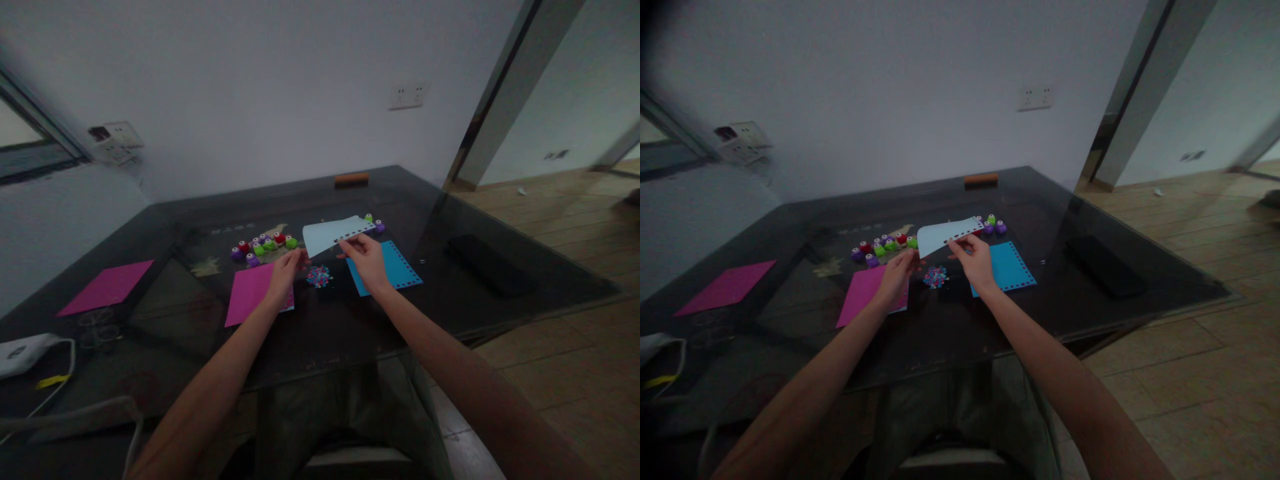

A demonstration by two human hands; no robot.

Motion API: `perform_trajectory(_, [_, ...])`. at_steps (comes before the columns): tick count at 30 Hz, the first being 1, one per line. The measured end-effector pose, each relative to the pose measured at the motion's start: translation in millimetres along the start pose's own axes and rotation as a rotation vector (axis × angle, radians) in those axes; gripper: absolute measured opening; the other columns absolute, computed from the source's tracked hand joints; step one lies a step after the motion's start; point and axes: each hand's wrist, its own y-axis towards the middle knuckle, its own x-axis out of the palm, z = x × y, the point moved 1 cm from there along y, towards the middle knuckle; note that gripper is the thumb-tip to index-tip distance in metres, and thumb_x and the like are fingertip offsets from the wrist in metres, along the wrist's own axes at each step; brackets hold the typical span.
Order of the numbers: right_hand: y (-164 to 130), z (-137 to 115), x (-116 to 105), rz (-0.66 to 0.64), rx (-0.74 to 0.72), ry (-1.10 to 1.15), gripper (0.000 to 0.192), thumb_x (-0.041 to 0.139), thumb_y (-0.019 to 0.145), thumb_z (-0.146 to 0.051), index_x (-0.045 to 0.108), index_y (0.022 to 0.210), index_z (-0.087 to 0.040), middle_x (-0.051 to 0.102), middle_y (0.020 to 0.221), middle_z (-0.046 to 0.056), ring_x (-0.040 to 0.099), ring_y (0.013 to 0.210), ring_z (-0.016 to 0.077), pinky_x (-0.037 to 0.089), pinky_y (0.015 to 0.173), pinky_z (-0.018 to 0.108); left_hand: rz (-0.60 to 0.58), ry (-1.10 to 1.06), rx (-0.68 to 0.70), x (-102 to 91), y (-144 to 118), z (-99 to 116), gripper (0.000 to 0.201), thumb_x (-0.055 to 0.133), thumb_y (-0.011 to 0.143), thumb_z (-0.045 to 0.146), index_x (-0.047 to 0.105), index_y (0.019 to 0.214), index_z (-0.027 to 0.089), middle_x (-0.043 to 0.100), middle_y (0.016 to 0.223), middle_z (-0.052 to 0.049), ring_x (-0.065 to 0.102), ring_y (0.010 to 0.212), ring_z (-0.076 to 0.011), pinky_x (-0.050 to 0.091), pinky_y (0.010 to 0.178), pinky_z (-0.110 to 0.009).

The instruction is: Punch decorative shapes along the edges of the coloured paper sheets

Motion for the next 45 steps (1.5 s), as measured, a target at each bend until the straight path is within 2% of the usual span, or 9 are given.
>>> perform_trajectory(3, [-2.3, 0.0, 1.8, -0.068, 0.007, 0.015, 0.028, 0.072, 0.064, -0.043, 0.06, 0.067, -0.018, 0.06, 0.069, 0.001, 0.057, 0.066, 0.0145, 0.056, 0.061, 0.032, 0.014, -0.413, -0.184, -0.4, 2.0, 7.2, 0.041, 0.043, 0.088, 0.047, 0.065, 0.091, 0.012, 0.069, 0.091, -0.01, 0.063, 0.08, -0.0165, 0.048, 0.069, -0.024])
perform_trajectory(5, [-4.3, -0.2, 3.2, -0.151, 0.017, 0.006, 0.026, 0.072, 0.064, -0.042, 0.061, 0.068, -0.018, 0.062, 0.071, 0.001, 0.058, 0.067, 0.0152, 0.055, 0.061, 0.032, -0.012, -0.528, -0.246, -1.8, 1.9, 12.5, 0.041, 0.043, 0.089, 0.046, 0.064, 0.096, 0.011, 0.069, 0.095, -0.011, 0.064, 0.082, -0.0168, 0.05, 0.072, -0.026])
perform_trajectory(11, [-8.7, 0.9, 6.4, -0.363, 0.101, -0.086, 0.022, 0.072, 0.065, -0.037, 0.065, 0.072, -0.018, 0.066, 0.071, 0.002, 0.061, 0.066, 0.0163, 0.053, 0.066, 0.034, 0.036, -0.615, -0.182, -11.9, -0.5, 21.4, 0.027, 0.061, 0.078, 0.015, 0.059, 0.105, 0.014, 0.069, 0.098, -0.007, 0.066, 0.083, -0.018, 0.052, 0.082, -0.032])
perform_trajectory(16, [-8.0, -1.6, 3.0, -0.527, 0.191, -0.067, 0.027, 0.075, 0.062, -0.032, 0.066, 0.083, -0.018, 0.07, 0.086, 0.005, 0.065, 0.082, 0.0197, 0.05, 0.081, 0.039, 0.099, -0.616, -0.124, -19.7, 1.8, 25.8, 0.024, 0.061, 0.075, 0.011, 0.061, 0.099, 0.015, 0.07, 0.091, -0.004, 0.066, 0.078, -0.0172, 0.052, 0.082, -0.034])
perform_trajectory(19, [-5.3, -5.1, -1.9, -0.58, 0.222, -0.015, 0.042, 0.079, 0.058, -0.031, 0.064, 0.095, -0.019, 0.07, 0.092, 0.005, 0.066, 0.085, 0.0204, 0.052, 0.079, 0.037, 0.146, -0.569, -0.085, -21.9, 3.5, 26.7, 0.021, 0.063, 0.073, 0.012, 0.061, 0.094, 0.014, 0.07, 0.085, -0.003, 0.065, 0.071, -0.016, 0.054, 0.077, -0.032])
perform_trajectory(25, [-0.8, -2.9, -7.2, -0.475, 0.246, 0.057, 0.045, 0.063, 0.072, -0.054, 0.064, 0.102, -0.02, 0.07, 0.097, 0.006, 0.065, 0.083, 0.0206, 0.054, 0.066, 0.032, 0.174, -0.397, 0.001, -18.3, -0.5, 25.6, 0.021, 0.07, 0.069, 0.026, 0.064, 0.087, 0.016, 0.072, 0.08, -0.004, 0.066, 0.068, -0.0181, 0.054, 0.065, -0.029])
perform_trajectory(31, [1.2, 11.5, -9.1, -0.35, 0.249, -0.07, 0.034, 0.073, 0.064, -0.043, 0.07, 0.086, -0.016, 0.072, 0.084, 0.006, 0.066, 0.073, 0.0203, 0.052, 0.072, 0.037, 0.12, -0.247, 0.033, -14.3, -4.6, 21.2, 0.027, 0.07, 0.069, 0.035, 0.067, 0.088, 0.016, 0.072, 0.082, -0.005, 0.067, 0.069, -0.0204, 0.053, 0.062, -0.031])
perform_trajectory(38, [8.1, 13.1, -13.1, -0.123, 0.193, -0.048, 0.036, 0.075, 0.061, -0.042, 0.07, 0.085, -0.016, 0.073, 0.085, 0.007, 0.067, 0.075, 0.023, 0.052, 0.075, 0.039, 0.005, -0.108, -0.029, -0.9, -14.8, 14.8, 0.035, 0.074, 0.064, 0.034, 0.067, 0.09, 0.013, 0.072, 0.091, -0.009, 0.068, 0.077, -0.0231, 0.055, 0.071, -0.036])
perform_trajectory(45, [6.3, 12.0, -12.9, -0.097, 0.143, -0.054, 0.035, 0.072, 0.063, -0.044, 0.07, 0.085, -0.016, 0.072, 0.084, 0.006, 0.066, 0.074, 0.0233, 0.052, 0.071, 0.038, 0.069, 0.146, -0.054, 8.9, -27.4, 10.9, 0.029, 0.074, 0.064, 0.032, 0.069, 0.085, 0.012, 0.073, 0.081, -0.009, 0.068, 0.073, -0.0255, 0.054, 0.069, -0.036])
